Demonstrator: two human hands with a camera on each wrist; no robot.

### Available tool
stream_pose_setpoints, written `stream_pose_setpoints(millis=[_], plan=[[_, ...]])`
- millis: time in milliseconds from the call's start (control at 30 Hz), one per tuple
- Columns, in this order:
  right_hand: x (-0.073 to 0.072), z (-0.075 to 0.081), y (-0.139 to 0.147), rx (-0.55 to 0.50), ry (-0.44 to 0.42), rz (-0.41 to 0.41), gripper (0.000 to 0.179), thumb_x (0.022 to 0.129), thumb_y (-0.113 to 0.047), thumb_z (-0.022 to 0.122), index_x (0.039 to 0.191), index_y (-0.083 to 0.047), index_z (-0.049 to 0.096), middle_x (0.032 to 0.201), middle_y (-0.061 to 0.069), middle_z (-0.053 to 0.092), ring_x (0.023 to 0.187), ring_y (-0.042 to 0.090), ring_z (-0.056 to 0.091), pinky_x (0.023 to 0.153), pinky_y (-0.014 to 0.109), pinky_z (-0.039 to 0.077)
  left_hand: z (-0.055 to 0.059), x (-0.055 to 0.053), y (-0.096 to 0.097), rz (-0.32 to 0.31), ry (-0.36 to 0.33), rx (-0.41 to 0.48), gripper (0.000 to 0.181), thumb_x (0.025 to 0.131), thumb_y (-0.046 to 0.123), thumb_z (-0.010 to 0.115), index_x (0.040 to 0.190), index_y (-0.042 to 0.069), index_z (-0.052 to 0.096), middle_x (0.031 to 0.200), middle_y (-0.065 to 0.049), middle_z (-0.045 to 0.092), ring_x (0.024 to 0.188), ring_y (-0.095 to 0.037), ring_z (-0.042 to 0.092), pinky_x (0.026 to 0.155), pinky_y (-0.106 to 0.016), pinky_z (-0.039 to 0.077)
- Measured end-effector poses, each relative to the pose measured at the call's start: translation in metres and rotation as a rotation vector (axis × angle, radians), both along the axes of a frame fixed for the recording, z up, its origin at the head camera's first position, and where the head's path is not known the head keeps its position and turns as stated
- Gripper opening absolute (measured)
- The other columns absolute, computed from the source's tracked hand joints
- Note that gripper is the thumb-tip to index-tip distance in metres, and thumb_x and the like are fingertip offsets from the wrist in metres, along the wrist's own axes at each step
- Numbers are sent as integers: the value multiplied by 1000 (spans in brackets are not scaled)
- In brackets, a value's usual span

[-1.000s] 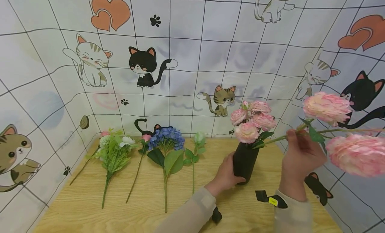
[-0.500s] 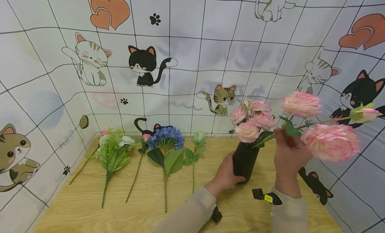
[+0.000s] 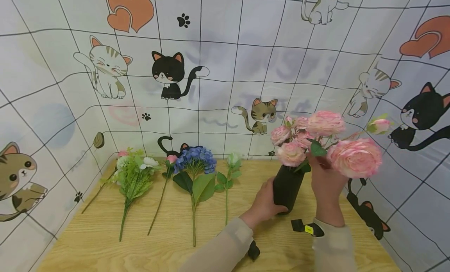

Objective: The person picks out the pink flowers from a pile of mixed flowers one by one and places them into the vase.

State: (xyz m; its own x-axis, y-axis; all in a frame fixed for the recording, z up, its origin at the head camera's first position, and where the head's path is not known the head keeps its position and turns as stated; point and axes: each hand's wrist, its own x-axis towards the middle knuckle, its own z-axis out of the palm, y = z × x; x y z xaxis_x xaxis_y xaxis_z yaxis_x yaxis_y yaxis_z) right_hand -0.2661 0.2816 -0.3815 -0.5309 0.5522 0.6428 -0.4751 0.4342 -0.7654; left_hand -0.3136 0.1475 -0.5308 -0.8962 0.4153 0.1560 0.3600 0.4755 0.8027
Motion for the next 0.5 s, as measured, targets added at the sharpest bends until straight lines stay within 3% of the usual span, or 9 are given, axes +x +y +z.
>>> stream_pose_setpoints(millis=[267, 433, 500], plan=[[-8, -1, 3, 152, 5, 46, 54, 89, -1, 84, 135, 6, 55, 109, -20, 58, 87, -8, 67, 79, 6, 53, 2, 0, 2, 5, 8, -4, 108, 84, 36, 93, 167, 18, 26, 163, -7, 45, 144, -26, 53, 117, -40, 48], [-8, -2, 6, 244, -51, 35, 43, 87, 1, 83, 124, 10, 61, 103, -20, 58, 82, -18, 63, 77, 2, 50, 2, -2, 3, 7, 17, -15, 109, 83, 36, 94, 167, 17, 27, 161, -8, 46, 142, -26, 54, 116, -40, 48], [-7, -1, 6, 277, -82, 19, 41, 88, -1, 83, 121, 11, 62, 99, -12, 63, 79, -21, 60, 76, 1, 48, 2, -2, 3, 6, 18, -18, 109, 83, 36, 94, 167, 16, 27, 161, -8, 46, 142, -26, 54, 116, -40, 48]])
